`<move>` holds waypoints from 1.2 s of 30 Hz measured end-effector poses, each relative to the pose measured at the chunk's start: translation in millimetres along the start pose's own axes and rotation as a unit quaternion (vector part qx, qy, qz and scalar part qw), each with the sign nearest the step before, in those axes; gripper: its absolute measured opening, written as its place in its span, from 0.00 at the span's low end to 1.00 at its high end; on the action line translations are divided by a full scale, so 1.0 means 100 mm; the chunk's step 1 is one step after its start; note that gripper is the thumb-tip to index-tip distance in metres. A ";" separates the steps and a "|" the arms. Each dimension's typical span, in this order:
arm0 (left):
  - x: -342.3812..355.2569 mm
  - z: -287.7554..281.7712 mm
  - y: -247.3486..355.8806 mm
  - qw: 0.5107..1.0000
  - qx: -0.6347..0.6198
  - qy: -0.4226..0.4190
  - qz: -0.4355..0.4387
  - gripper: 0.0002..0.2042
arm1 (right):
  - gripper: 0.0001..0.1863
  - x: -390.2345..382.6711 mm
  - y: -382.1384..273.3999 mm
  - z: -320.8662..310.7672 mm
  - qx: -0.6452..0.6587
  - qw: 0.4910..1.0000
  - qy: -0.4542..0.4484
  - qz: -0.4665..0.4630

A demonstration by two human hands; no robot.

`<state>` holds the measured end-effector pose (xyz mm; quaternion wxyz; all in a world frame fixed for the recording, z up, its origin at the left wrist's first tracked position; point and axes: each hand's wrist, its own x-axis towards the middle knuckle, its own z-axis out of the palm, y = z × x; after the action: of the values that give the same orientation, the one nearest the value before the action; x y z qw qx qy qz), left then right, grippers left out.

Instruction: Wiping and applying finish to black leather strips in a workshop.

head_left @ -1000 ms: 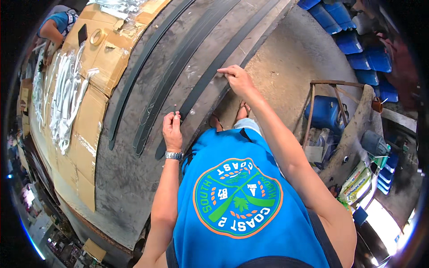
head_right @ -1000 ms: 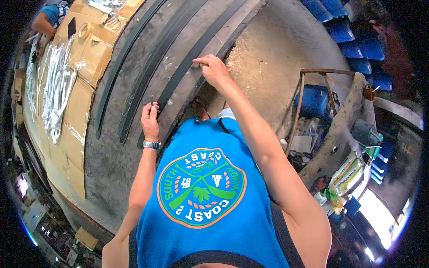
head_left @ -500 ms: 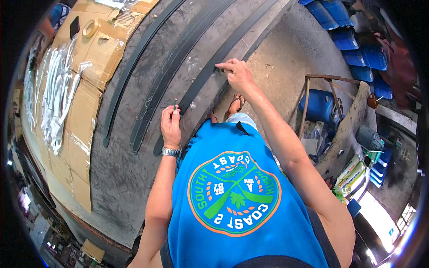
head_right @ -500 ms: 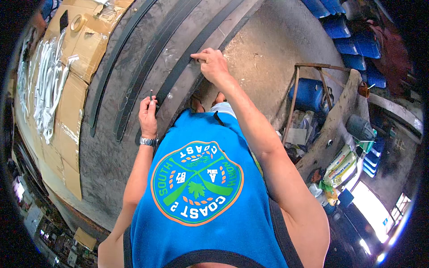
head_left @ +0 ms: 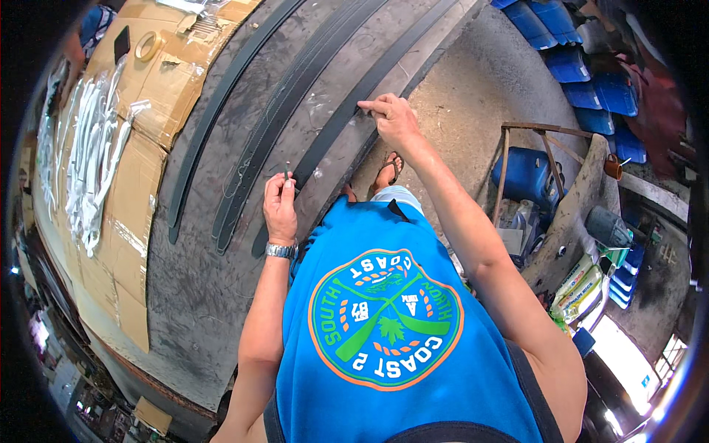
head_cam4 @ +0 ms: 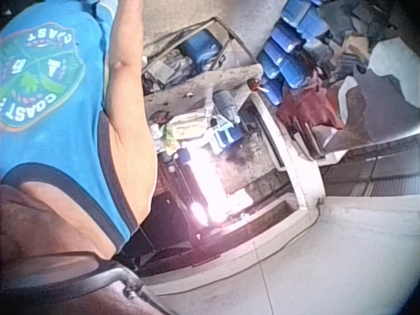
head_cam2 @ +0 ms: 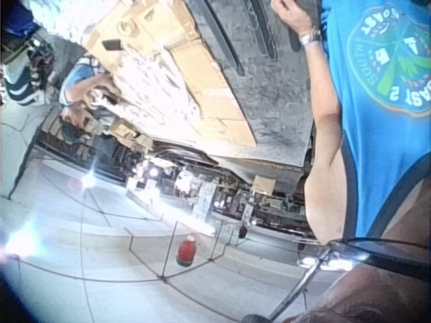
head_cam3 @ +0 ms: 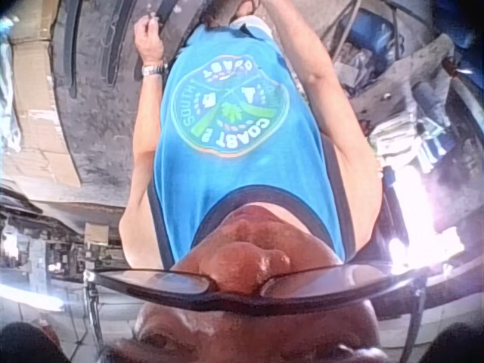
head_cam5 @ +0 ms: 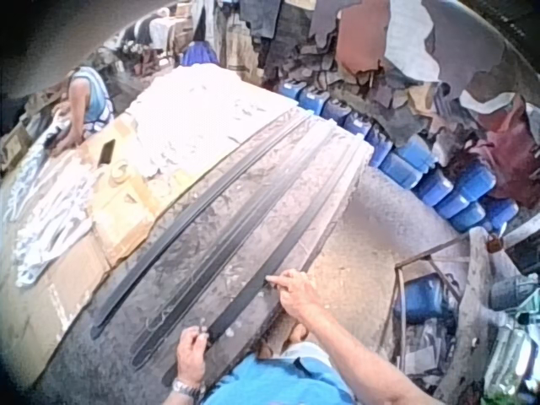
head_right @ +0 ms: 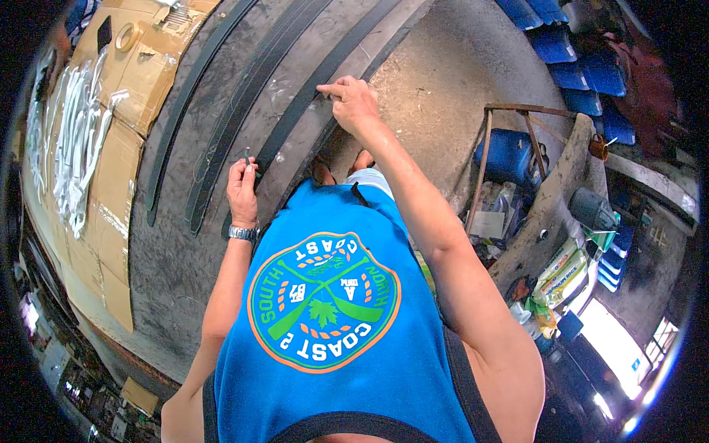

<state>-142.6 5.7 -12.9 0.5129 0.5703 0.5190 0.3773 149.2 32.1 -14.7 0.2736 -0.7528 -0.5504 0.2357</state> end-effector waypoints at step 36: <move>0.00 -0.01 0.00 1.000 0.022 -0.004 0.013 0.06 | 0.15 0.11 -0.25 0.06 -0.075 0.995 -0.012 -0.064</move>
<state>-143.9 6.3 -13.2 0.4977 0.5895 0.5177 0.3697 131.0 49.9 -2.5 0.2239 -0.7318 -0.6166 0.1847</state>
